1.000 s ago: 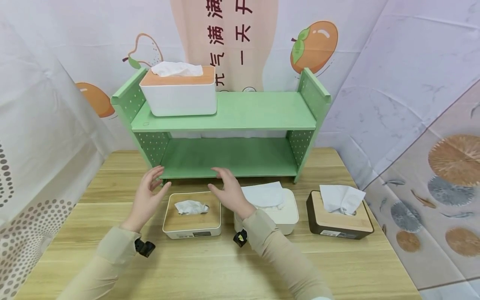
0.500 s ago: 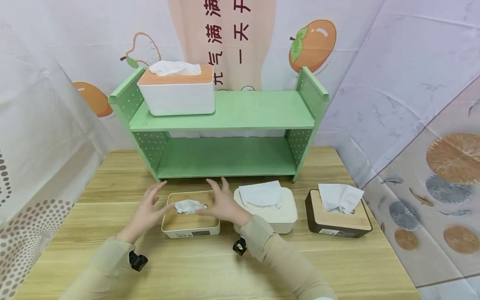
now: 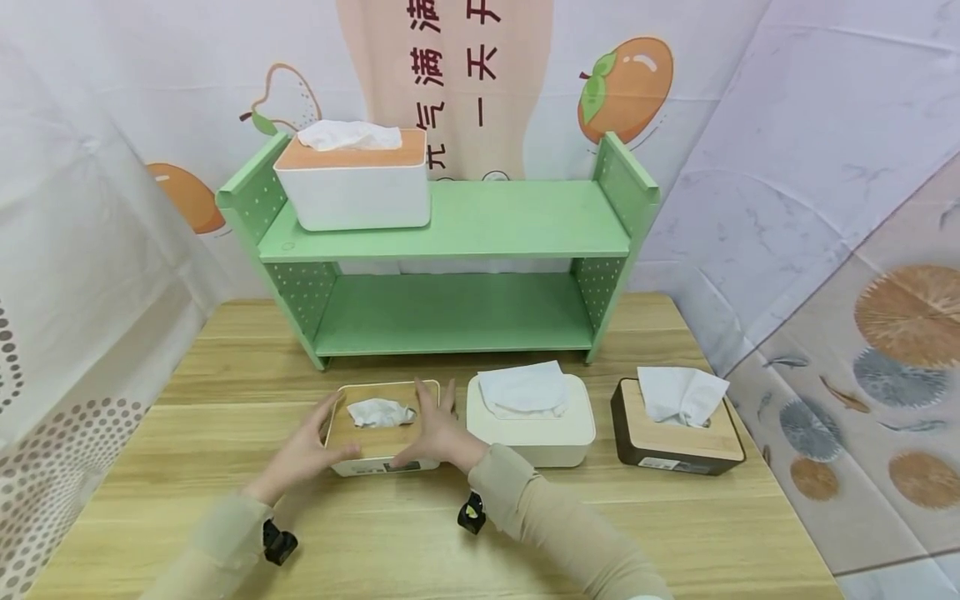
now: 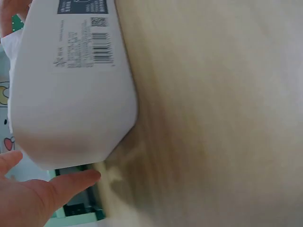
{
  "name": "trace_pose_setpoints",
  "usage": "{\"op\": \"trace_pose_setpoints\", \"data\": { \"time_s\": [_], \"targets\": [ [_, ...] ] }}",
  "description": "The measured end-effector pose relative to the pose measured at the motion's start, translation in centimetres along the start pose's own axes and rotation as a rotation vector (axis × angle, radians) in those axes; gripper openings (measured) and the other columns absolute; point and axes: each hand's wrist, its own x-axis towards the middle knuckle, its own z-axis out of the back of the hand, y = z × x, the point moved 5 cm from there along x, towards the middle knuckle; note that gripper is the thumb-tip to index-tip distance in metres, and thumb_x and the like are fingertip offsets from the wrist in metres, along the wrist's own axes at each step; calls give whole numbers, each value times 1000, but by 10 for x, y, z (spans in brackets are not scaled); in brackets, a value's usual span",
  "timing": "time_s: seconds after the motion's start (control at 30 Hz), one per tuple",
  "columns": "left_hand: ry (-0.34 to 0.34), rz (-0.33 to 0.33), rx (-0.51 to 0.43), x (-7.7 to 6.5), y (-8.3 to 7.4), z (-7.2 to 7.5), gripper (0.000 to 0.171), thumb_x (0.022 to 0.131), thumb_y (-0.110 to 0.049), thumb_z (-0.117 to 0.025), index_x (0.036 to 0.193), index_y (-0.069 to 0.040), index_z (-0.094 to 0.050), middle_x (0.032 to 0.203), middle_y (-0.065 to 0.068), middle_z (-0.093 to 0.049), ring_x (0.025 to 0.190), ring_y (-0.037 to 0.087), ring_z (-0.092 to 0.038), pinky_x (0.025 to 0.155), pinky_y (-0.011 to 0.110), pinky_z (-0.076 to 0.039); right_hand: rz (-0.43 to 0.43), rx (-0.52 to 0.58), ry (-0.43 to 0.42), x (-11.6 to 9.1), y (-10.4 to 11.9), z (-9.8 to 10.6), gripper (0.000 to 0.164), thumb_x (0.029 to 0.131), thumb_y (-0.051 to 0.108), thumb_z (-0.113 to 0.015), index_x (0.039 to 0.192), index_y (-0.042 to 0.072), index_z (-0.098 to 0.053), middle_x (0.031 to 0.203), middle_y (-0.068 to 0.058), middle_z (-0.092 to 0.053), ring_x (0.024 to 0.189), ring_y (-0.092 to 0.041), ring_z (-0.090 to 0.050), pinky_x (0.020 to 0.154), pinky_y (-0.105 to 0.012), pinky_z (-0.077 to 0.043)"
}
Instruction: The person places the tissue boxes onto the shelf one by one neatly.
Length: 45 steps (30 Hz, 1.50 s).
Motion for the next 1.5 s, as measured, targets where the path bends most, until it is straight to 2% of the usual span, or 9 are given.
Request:
{"op": "trace_pose_setpoints", "data": {
  "time_s": [0.1,0.23,0.43,0.67,0.77,0.97,1.2,1.5],
  "targets": [
    [15,26,-21,-1,4,-4,101,77,-35,-78,151,-6,-16,154,28,-12,139,49,-14,108,64,-19,-10,-3,-3,0,-3,-5,120,65,25,-88,153,13,-7,150,-35,17,127,-54,-36,98,-56,-41],
    [43,72,-62,-2,9,-8,106,74,-40,-79,152,-7,-14,155,26,-13,140,47,-15,110,61,-19,-39,-2,-5,0,-7,-10,120,64,25,-89,153,13,-9,150,-37,14,133,-52,-29,100,-55,-40],
    [36,88,-55,-4,15,-11,107,73,-41,-80,152,-10,-15,155,24,-16,141,44,-19,111,58,-23,-33,-12,-34,-1,-9,-12,118,63,24,-89,152,11,-13,150,-39,4,130,-51,-35,99,-54,-41],
    [17,87,-44,-6,17,-11,106,72,-40,-81,152,-12,-18,155,22,-19,140,42,-23,110,56,-26,-28,-14,-95,0,-12,-15,111,63,21,-89,150,8,-20,144,-33,-29,119,-41,-49,94,-50,-45],
    [14,86,-50,-6,18,-11,105,71,-41,-81,152,-12,-20,155,22,-20,140,42,-23,110,56,-26,-19,-8,-112,1,-14,-16,110,63,20,-89,149,7,-22,141,-29,-36,116,-37,-52,94,-48,-46],
    [-1,85,-58,-5,20,-10,105,70,-40,-82,151,-10,-22,153,23,-24,139,42,-24,110,55,-27,-17,25,-127,2,-16,-16,109,62,20,-90,149,8,-25,140,-26,-39,116,-36,-52,95,-47,-45],
    [-11,84,-93,-4,20,-10,106,70,-36,-83,151,-8,-21,153,25,-23,139,41,-26,109,52,-30,3,47,-139,1,-13,-13,106,63,20,-89,148,7,-27,143,-23,-38,124,-35,-47,100,-47,-41],
    [-44,75,-132,-5,14,1,105,70,-34,-84,151,-10,-22,152,25,-24,136,39,-33,105,49,-37,15,70,-152,1,-5,-7,106,64,25,-88,149,10,-27,147,-20,-36,127,-35,-45,102,-47,-40]
  ]
}}
